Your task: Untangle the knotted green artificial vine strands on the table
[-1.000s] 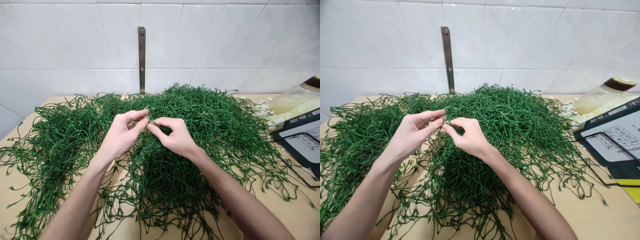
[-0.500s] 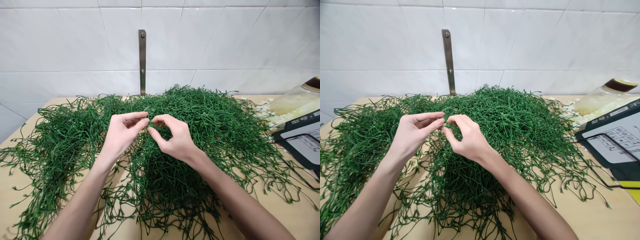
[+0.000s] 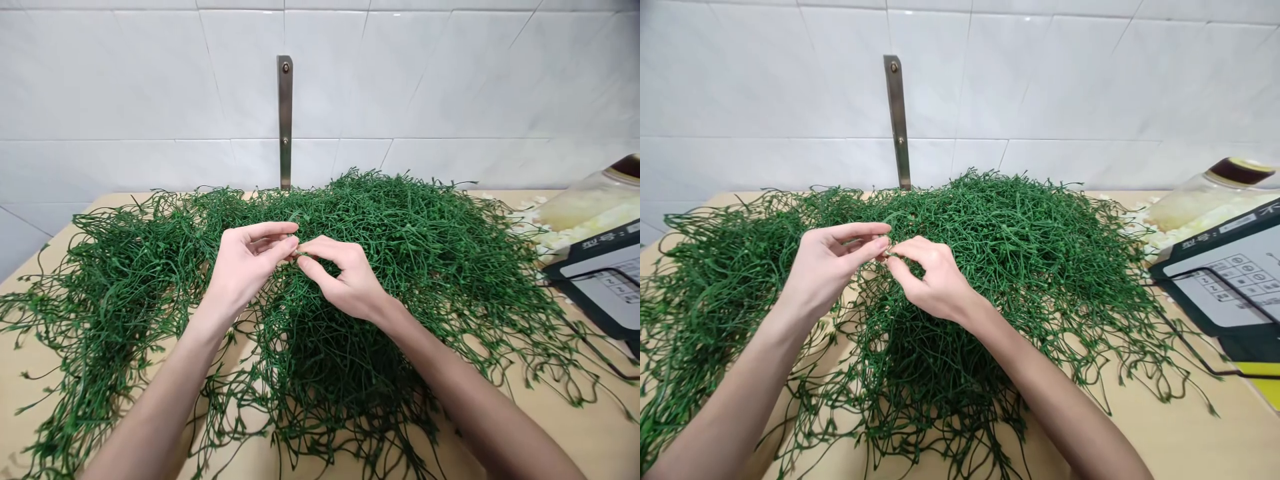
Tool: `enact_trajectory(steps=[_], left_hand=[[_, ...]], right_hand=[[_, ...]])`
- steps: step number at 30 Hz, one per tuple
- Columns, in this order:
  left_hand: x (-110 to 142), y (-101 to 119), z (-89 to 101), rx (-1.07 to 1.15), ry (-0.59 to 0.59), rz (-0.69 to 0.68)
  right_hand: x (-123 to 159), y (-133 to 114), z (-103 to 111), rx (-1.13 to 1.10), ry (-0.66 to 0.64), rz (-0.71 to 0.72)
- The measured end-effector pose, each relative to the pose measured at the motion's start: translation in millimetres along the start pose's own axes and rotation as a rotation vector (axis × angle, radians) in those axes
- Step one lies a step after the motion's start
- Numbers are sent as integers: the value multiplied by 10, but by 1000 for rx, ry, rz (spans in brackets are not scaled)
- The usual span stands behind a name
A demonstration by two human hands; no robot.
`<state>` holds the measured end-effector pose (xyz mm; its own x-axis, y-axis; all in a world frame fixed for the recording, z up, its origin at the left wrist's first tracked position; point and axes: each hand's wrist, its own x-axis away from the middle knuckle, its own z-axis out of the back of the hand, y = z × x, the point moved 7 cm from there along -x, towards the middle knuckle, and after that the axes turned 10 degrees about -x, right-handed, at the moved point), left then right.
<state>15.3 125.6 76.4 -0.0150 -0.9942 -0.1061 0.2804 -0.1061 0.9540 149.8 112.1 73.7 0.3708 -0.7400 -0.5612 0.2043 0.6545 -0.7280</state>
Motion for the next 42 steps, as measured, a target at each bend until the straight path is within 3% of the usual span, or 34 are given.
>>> enact_trajectory(steps=[5, 10, 17, 23, 27, 30, 34, 36, 40, 42], left_hand=[[-10, -21, -70, 4, -57, -13], [5, 19, -110, 13, -103, -32], [6, 59, -69, -4, -122, -22], [-19, 51, -36, -46, -111, -38], [-35, 7, -63, -77, -127, -55], [-67, -12, 13, -77, -66, -69], [-76, 102, 221, -47, 0, -123], [-42, 196, 294, -9, -65, -146], [83, 355, 426, 8, -205, -178], [140, 402, 485, 47, -238, -191]], right_hand=[[13, 29, -19, 38, 25, -5], [28, -14, -15, 44, 72, 94], [28, -73, -82, 174, -142, 127], [35, -59, -103, 219, -167, 116], [55, -72, -155, 273, -185, 176], [93, -122, -230, 290, -259, 250], [99, -54, -244, 369, -367, 96], [52, -45, -110, 375, -252, 40], [-17, -162, 304, 288, 207, 136], [-24, -203, 393, 289, 297, 159]])
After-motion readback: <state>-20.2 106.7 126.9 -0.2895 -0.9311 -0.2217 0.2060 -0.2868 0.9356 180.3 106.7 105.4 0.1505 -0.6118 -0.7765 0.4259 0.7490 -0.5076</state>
